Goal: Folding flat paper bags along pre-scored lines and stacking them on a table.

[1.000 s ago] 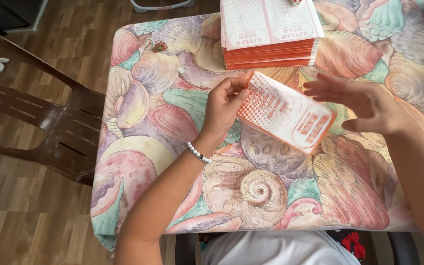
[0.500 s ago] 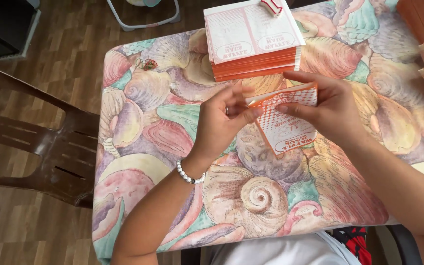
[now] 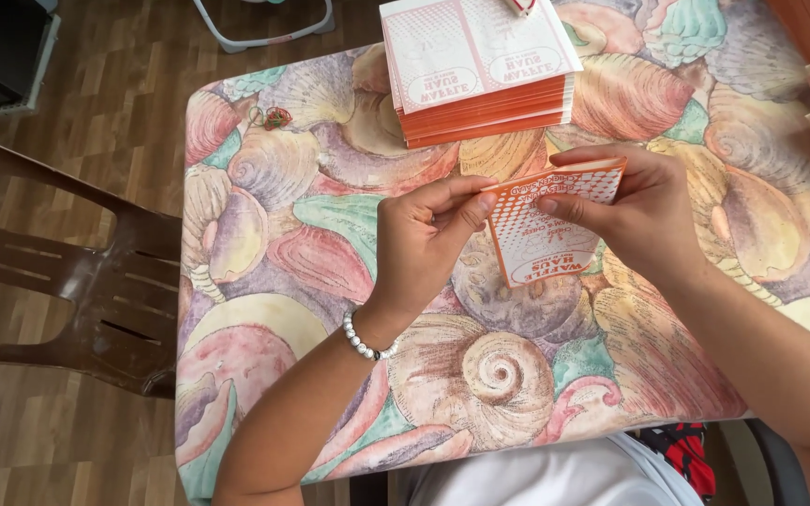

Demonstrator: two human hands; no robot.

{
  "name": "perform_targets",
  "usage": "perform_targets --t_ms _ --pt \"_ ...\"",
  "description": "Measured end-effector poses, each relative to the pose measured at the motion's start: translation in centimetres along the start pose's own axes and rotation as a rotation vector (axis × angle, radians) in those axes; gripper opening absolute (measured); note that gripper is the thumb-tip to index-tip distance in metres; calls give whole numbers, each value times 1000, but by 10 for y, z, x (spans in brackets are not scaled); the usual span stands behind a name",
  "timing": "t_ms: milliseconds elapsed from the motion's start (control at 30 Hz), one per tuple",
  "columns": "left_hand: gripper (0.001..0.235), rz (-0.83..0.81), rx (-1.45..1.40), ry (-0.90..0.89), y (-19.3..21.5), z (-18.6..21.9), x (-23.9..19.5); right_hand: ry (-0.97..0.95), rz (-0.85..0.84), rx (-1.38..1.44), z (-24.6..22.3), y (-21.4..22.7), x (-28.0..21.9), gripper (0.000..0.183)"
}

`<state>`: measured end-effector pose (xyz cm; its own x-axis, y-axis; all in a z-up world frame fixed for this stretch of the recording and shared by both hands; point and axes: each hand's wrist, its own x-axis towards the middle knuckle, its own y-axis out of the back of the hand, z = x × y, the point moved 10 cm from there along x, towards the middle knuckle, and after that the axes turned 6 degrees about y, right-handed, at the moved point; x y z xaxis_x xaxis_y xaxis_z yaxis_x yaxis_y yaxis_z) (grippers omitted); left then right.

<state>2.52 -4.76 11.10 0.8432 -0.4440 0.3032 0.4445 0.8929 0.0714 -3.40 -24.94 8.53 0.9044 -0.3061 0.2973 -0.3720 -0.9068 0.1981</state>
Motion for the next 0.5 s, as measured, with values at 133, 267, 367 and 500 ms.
perform_targets --t_ms 133,267,367,500 --pt "20 20 106 -71 3 9 -1 91 -44 -17 -7 0 -4 55" --pt "18 48 220 -185 7 25 -2 512 -82 -79 -48 7 -17 54" --pt "14 75 311 -312 9 39 -6 651 -150 -223 -80 5 -23 28" --pt "9 83 391 -421 10 53 -12 719 -211 -411 -95 -6 -26 35"
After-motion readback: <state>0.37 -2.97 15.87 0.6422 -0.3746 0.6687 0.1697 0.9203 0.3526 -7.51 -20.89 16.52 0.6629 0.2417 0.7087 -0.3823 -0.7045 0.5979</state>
